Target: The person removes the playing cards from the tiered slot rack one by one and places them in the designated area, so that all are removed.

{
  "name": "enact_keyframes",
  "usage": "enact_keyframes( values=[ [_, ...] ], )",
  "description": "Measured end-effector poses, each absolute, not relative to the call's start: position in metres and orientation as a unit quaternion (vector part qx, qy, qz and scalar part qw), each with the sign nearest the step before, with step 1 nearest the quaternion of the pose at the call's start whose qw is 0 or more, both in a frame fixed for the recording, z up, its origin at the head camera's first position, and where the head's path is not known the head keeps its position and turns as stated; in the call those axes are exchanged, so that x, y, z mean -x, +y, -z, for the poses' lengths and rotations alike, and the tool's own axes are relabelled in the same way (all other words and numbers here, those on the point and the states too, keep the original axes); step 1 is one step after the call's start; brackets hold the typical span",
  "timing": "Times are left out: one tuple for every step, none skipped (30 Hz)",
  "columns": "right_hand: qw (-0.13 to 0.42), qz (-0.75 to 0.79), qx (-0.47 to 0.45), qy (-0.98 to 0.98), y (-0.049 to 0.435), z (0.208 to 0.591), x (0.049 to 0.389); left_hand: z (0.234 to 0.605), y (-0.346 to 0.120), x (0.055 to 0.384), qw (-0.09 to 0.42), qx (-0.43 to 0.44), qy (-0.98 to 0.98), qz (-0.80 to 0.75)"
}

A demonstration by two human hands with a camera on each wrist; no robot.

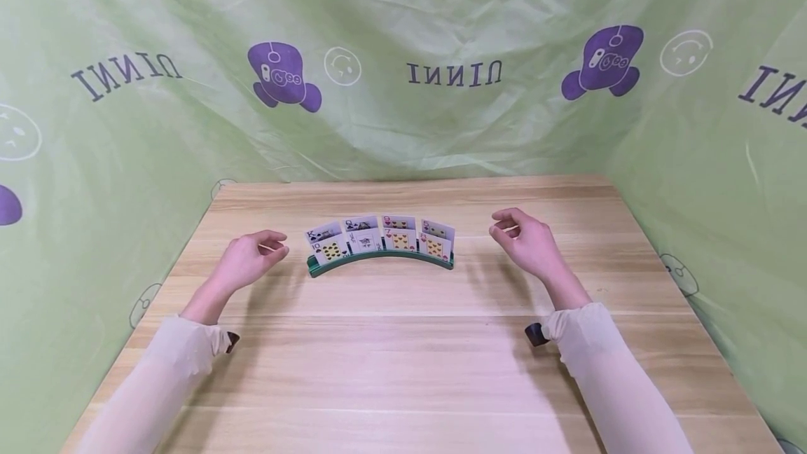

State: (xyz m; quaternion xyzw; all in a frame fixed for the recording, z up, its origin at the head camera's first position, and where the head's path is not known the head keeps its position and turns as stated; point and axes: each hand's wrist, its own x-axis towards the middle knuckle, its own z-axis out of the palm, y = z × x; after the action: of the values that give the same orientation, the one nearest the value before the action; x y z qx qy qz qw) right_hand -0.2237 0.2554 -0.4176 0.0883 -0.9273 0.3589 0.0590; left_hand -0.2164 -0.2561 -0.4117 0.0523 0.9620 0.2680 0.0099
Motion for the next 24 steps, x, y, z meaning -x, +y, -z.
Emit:
enact_keyframes(
  values=[
    [0.059,-0.360,-0.088,-0.927,0.255,0.418,0.223,0.413,-0.256,0.216,0.008,-0.054,0.962,-0.269],
    [0.058,-0.361,-0.088,-0.927,0.255,0.418,0.223,0.414,-0.256,0.216,0.005,-0.056,0.961,-0.270],
    [0.058,-0.361,-0.088,-0.927,0.255,0.418,0.222,0.414,-0.256,0.216,0.002,-0.056,0.961,-0.270],
    [0.056,-0.361,-0.087,-0.927,0.255,0.419,0.222,0.415,-0.255,0.216,-0.001,-0.057,0.961,-0.271],
    [0.055,-0.362,-0.085,-0.927,0.255,0.419,0.222,0.416,-0.255,0.216,-0.004,-0.057,0.961,-0.271],
    [0.053,-0.362,-0.084,-0.927,0.255,0.419,0.222,0.417,-0.255,0.215,-0.007,-0.058,0.961,-0.271],
    [0.051,-0.363,-0.084,-0.927,0.255,0.420,0.221,0.417,-0.255,0.215,-0.009,-0.058,0.960,-0.272],
    [0.050,-0.365,-0.083,-0.926,0.255,0.421,0.221,0.418,-0.255,0.215,-0.010,-0.058,0.960,-0.274],
    [0.049,-0.366,-0.082,-0.926,0.255,0.421,0.221,0.418,-0.255,0.215,-0.010,-0.058,0.960,-0.275],
    [0.048,-0.367,-0.081,-0.925,0.254,0.422,0.221,0.419,-0.255,0.215,-0.010,-0.057,0.959,-0.277],
    [0.048,-0.368,-0.081,-0.925,0.254,0.423,0.220,0.419,-0.255,0.215,-0.009,-0.055,0.959,-0.279],
    [0.047,-0.370,-0.082,-0.924,0.254,0.423,0.220,0.420,-0.254,0.214,-0.008,-0.053,0.958,-0.281],
    [0.046,-0.371,-0.083,-0.924,0.253,0.424,0.219,0.420,-0.254,0.214,-0.007,-0.050,0.958,-0.283],
    [0.046,-0.372,-0.082,-0.923,0.253,0.425,0.219,0.421,-0.253,0.214,-0.006,-0.048,0.958,-0.284],
    [0.045,-0.373,-0.082,-0.923,0.252,0.426,0.219,0.421,-0.253,0.214,-0.007,-0.047,0.957,-0.286],
    [0.044,-0.375,-0.083,-0.922,0.251,0.426,0.219,0.422,-0.253,0.213,-0.008,-0.047,0.957,-0.288],
    [0.043,-0.377,-0.082,-0.921,0.251,0.427,0.218,0.422,-0.252,0.213,-0.009,-0.046,0.956,-0.289],
    [0.042,-0.380,-0.082,-0.921,0.250,0.428,0.218,0.423,-0.252,0.213,-0.012,-0.045,0.956,-0.291],
    [0.041,-0.381,-0.080,-0.920,0.250,0.428,0.218,0.423,-0.251,0.213,-0.014,-0.044,0.955,-0.292],
    [0.040,-0.384,-0.079,-0.919,0.249,0.429,0.218,0.424,-0.251,0.213,-0.016,-0.045,0.955,-0.293],
    [0.038,-0.387,-0.078,-0.918,0.249,0.429,0.218,0.424,-0.251,0.213,-0.018,-0.044,0.955,-0.293],
    [0.036,-0.390,-0.077,-0.917,0.249,0.429,0.217,0.425,-0.251,0.212,-0.019,-0.043,0.955,-0.293],
    [0.035,-0.393,-0.076,-0.916,0.248,0.430,0.217,0.425,-0.250,0.212,-0.019,-0.043,0.955,-0.293],
    [0.033,-0.396,-0.075,-0.915,0.248,0.430,0.217,0.425,-0.250,0.212,-0.019,-0.042,0.955,-0.293]
  ],
)
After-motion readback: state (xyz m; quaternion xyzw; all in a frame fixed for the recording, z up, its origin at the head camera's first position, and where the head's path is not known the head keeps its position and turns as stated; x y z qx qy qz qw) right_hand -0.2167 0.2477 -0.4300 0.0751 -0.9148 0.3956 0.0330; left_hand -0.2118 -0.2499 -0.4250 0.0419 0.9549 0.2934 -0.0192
